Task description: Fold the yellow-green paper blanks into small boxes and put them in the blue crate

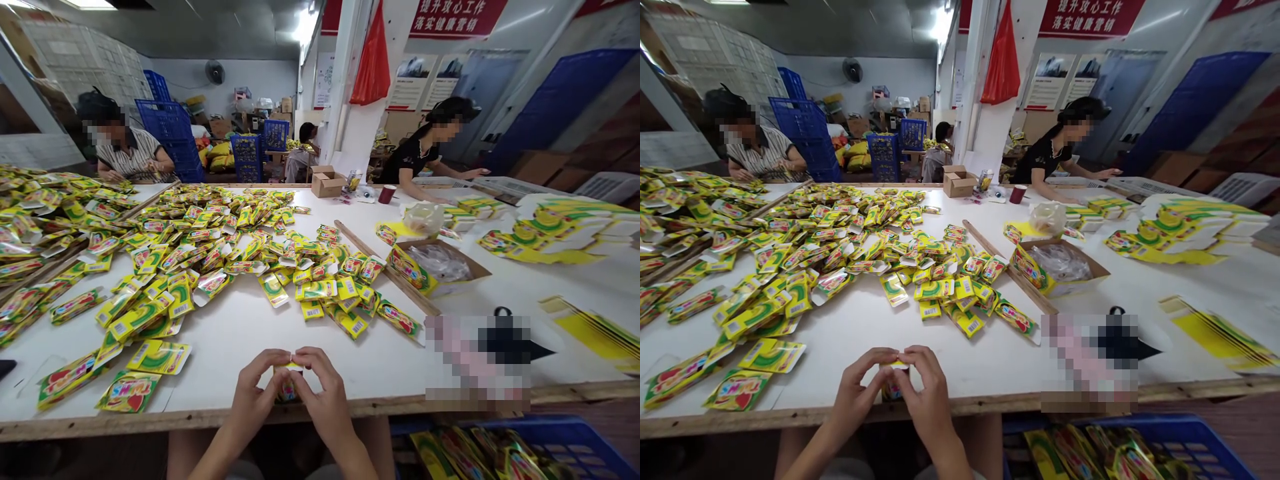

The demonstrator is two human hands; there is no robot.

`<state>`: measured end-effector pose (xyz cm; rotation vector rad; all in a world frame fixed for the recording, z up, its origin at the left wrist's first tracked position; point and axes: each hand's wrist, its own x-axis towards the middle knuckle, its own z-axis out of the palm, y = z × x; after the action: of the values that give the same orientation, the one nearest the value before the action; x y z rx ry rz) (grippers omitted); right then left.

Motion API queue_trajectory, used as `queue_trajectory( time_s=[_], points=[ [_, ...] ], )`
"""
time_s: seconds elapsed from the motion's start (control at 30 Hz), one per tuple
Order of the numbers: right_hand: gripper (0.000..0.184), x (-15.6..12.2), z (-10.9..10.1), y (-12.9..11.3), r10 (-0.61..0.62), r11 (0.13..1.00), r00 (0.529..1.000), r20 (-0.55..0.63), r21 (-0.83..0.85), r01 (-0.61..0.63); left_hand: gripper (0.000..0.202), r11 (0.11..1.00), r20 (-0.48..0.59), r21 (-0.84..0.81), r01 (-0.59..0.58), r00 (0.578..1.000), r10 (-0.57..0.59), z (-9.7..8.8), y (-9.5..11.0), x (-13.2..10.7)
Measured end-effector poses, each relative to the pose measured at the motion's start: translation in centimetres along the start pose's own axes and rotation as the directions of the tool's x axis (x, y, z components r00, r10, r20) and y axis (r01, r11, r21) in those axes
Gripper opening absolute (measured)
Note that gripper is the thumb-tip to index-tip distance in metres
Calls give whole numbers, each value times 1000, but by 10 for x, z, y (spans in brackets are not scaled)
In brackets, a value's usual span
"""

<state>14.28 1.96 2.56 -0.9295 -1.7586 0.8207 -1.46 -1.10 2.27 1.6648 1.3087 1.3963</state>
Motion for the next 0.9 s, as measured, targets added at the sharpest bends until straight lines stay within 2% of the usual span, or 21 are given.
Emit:
queue_trajectory(
  time_s=[0.27, 0.5, 0.77, 0.9],
  points=[
    [10, 2, 3, 0, 53, 998, 999, 6, 34, -53, 14, 989, -26, -37, 142, 989, -143, 3, 2, 4],
    [11, 11, 4, -2, 134, 991, 991, -28, -26, -135, 14, 979, -95, 7, 205, 975, -203, 8, 5, 12],
    [12, -3, 7, 4, 5, 999, 998, -58, 33, -3, 11, 999, -96, -20, 38, 995, -40, 9, -5, -1],
    [16, -9, 5, 10, -51, 999, 998, -39, 13, 52, 21, 998, -52, 30, -47, 997, 49, 3, -9, -8]
  ],
)
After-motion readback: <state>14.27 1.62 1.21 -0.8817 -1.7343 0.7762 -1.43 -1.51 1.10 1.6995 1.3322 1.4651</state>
